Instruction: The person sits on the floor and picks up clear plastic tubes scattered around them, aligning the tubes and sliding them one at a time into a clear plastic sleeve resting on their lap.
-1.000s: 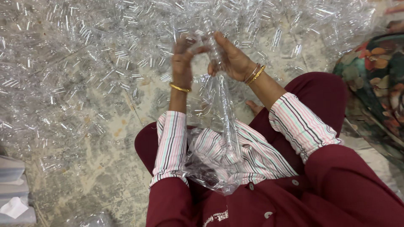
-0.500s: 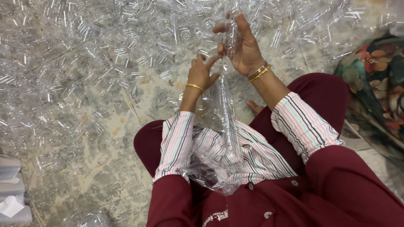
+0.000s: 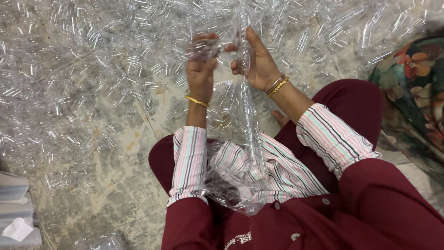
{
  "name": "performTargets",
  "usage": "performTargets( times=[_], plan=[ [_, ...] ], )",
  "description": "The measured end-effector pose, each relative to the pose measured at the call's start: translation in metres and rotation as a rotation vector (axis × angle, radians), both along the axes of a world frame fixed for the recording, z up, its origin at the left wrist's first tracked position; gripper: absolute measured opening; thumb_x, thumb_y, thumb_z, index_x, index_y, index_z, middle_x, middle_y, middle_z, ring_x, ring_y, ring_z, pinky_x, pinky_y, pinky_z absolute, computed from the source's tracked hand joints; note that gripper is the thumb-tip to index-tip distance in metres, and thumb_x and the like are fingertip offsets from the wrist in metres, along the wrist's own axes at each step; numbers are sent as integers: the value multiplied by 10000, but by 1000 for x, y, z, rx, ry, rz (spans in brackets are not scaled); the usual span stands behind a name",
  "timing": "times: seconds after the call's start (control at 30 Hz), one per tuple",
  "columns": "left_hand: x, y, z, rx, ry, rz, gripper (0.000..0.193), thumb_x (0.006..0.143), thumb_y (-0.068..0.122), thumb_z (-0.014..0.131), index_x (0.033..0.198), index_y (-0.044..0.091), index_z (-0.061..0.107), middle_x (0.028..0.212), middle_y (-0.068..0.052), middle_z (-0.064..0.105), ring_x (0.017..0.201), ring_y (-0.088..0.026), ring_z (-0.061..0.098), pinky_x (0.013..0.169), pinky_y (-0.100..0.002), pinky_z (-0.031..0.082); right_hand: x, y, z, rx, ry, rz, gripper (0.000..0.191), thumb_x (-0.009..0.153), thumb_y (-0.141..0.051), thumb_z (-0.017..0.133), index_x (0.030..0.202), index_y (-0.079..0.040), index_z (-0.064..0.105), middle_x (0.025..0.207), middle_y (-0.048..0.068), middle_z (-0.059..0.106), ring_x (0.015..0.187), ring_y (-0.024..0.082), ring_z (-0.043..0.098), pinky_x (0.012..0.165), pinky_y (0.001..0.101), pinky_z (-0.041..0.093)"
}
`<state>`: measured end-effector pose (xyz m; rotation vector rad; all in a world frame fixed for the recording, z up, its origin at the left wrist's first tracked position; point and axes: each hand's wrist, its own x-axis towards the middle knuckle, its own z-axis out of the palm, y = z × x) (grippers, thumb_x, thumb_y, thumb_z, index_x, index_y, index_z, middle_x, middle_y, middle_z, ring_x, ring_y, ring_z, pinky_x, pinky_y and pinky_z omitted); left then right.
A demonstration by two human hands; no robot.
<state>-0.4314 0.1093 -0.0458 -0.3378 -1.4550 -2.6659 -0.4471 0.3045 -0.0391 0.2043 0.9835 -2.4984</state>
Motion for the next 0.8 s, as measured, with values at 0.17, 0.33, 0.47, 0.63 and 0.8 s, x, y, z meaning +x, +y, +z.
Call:
performTargets(
  times=[0.17, 0.33, 0.47, 0.63, 0.8],
  plan=[
    [-1, 2, -4, -119, 29, -108, 523, 1016, -82, 699, 1453, 97, 473, 1481, -138, 564, 1402, -253, 546, 1216, -405, 469, 4, -4, 1, -180, 29, 52, 535, 1048, -565, 623, 1352, -133, 541, 1047, 102, 711, 757, 233, 735, 668, 367, 625],
    [-6, -3, -18, -127, -158, -227, 677, 933, -49, 730, 1497, 142, 408, 1468, -106, 508, 1329, -239, 569, 1120, -436, 527, 4, -3, 14, -290, 38, 195, 573, 1031, -521, 602, 1406, -92, 542, 1196, 169, 707, 818, 249, 755, 679, 356, 634],
    [-20, -39, -19, -698, 38, -227, 726, 870, -51, 753, 1512, 127, 463, 1515, -113, 545, 1440, -286, 536, 1225, -461, 442, 7, -6, 20, -270, 117, 264, 587, 1033, -504, 617, 1441, -92, 523, 1288, 175, 671, 783, 258, 751, 658, 353, 632],
    [-28, -61, -15, -1710, -414, 324, 750, 851, 247, 814, 1509, 312, 462, 1572, -174, 322, 1415, -502, 252, 1090, -693, 302, -2, 4, 15, -202, 136, 136, 624, 1019, -560, 604, 1429, -108, 477, 1327, 186, 658, 826, 267, 757, 663, 365, 628],
    [-30, -57, -47, -1731, -508, 224, 671, 872, 365, 811, 1442, 440, 465, 1576, -103, 336, 1458, -421, 276, 1109, -665, 396, 4, 27, -25, -89, 150, 159, 670, 1019, -576, 609, 1474, -112, 445, 1333, 187, 660, 814, 262, 749, 646, 369, 613]
  ],
)
